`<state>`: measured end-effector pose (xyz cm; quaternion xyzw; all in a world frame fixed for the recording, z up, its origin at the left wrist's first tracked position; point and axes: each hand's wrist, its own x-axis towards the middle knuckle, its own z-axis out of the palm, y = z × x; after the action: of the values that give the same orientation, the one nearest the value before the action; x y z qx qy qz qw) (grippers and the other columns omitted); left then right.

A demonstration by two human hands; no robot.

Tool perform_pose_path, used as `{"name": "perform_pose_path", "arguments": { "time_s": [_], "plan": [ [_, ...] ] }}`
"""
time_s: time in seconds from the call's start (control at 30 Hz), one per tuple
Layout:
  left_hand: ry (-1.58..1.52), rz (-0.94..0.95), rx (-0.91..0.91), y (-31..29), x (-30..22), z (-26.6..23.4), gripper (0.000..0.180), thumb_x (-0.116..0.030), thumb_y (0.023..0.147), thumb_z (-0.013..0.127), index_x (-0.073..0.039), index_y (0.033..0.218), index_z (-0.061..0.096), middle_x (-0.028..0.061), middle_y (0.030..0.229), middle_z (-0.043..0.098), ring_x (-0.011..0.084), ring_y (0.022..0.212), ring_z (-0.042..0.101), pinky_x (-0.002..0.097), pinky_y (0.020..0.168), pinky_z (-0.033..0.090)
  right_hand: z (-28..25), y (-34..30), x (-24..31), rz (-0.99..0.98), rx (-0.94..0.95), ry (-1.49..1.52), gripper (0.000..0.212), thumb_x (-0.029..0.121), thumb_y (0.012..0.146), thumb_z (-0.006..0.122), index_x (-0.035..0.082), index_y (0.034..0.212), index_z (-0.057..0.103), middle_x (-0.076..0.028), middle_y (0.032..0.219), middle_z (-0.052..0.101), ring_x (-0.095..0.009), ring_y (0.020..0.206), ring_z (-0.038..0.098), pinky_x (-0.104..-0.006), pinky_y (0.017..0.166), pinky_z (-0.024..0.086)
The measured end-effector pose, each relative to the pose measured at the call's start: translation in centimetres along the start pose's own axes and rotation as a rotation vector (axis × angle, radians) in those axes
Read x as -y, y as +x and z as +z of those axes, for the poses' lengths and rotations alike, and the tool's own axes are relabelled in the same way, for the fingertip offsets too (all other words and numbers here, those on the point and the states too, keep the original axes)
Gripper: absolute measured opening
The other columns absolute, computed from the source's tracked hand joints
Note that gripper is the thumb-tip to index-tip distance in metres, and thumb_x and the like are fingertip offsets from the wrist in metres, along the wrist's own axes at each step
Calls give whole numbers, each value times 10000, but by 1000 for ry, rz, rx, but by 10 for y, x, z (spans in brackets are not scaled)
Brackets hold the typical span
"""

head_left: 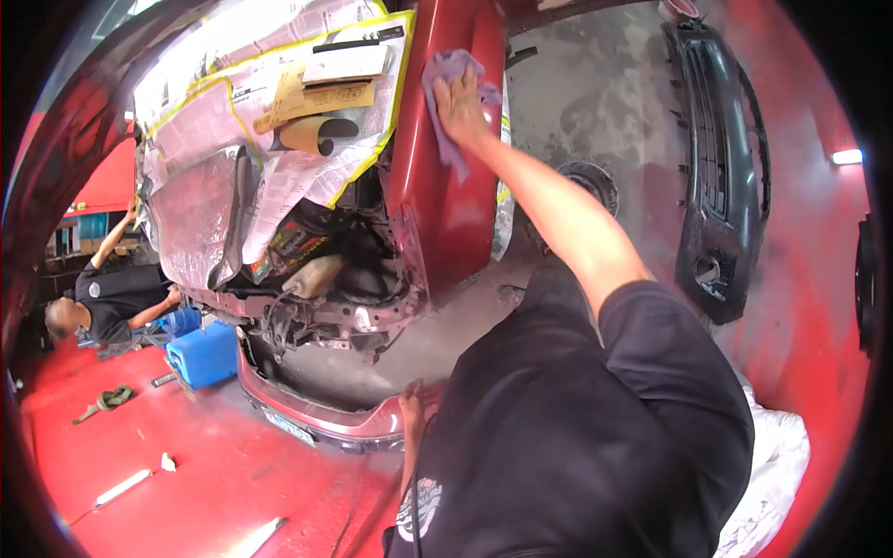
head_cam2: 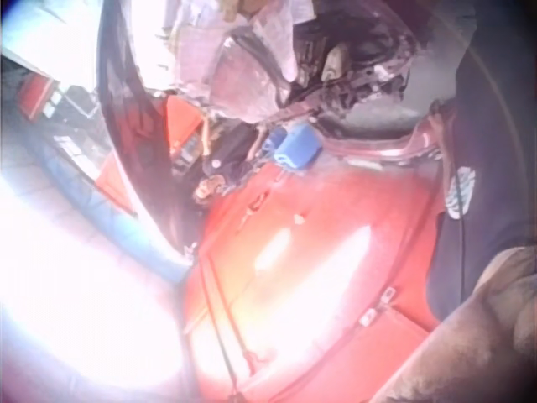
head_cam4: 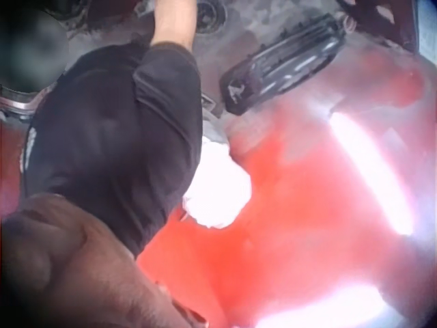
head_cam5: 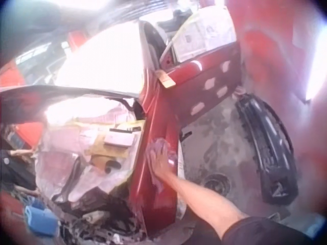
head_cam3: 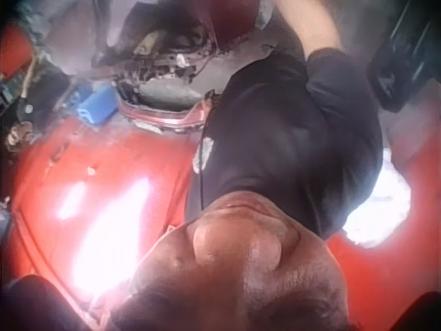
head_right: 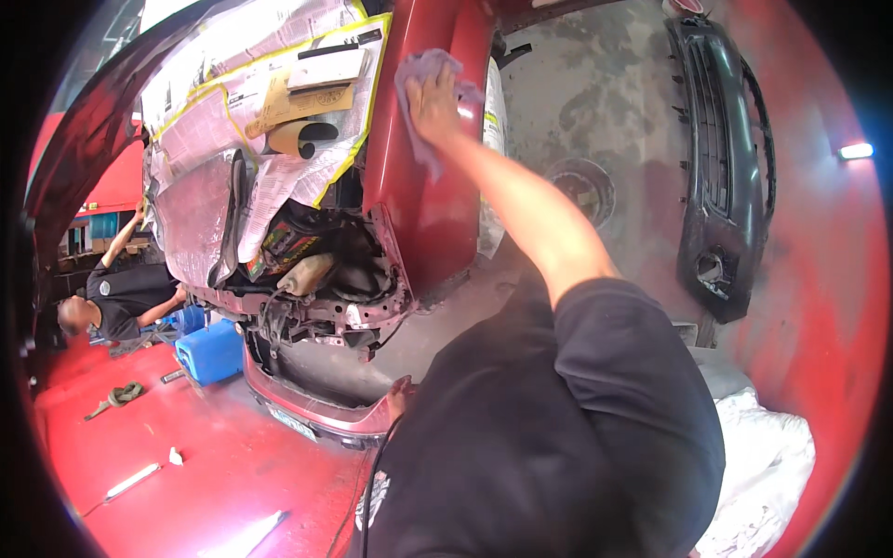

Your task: The person sands the front fender and rear quarter panel of a red car using a sanding block and water. They repeatedly dip the block into a bucket of water and wipe the surface with a cloth. The car is partially masked with newspaper and tape.

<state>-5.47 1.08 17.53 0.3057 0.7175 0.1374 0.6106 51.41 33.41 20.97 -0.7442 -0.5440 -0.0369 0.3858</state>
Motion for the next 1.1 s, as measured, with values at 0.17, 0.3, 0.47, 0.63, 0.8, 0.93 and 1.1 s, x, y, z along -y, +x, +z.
{"name": "perform_pose_path", "arguments": {
  "time_s": [0.17,0.3,0.47,0.63,0.8,0.93,1.1],
  "plan": [
    [96,32,-55,1,24,5,354,-199,1060,616,60,1302,604,232,1025,748,309,863,762,397,705,630,-20,-77,91,222,-134,444,532,308,1103,405,-23,1515,464,-463,1628,132,-643,1492,208,-668,1210,265],
    [238,108,65,8,46,14,368,-207,1058,618,61,1310,608,219,1032,751,292,878,757,390,727,623,-57,-211,143,155,307,432,730,299,1029,589,-165,1525,321,-440,1655,88,-633,1538,86,-643,1268,143],
    [197,109,125,20,52,14,386,-218,1056,621,62,1321,613,204,1042,755,271,897,751,381,754,615,-59,-84,53,-114,260,35,523,329,1073,468,-98,1366,537,-449,1561,315,-607,1510,226,-637,1265,192],
    [220,12,43,19,-20,34,417,-260,1052,622,45,1335,626,186,1048,760,231,875,736,369,761,599,-15,55,-56,95,-92,142,330,210,1080,436,-32,1196,629,-442,1486,416,-652,1404,342,-677,1201,266],
    [246,-9,-24,-15,-67,67,415,-268,1053,623,37,1334,633,175,1034,757,217,851,727,362,744,590,-37,-72,74,140,17,436,392,244,1052,544,-101,1232,593,-488,1615,125,-669,1515,106,-703,1225,181],
    [227,-29,-11,-5,-78,89,405,-261,1054,622,36,1329,636,168,1022,753,212,841,722,356,733,585,-58,-64,69,103,195,440,659,353,1035,575,-92,1497,422,-421,1664,97,-645,1536,75,-676,1242,165],
    [191,-56,-20,2,-112,129,392,-253,1056,622,34,1322,640,159,1008,749,206,828,715,349,720,578,-21,145,-51,228,-162,369,734,440,1052,515,-91,1537,371,-419,1643,180,-599,1542,129,-622,1276,151]
  ]
}}
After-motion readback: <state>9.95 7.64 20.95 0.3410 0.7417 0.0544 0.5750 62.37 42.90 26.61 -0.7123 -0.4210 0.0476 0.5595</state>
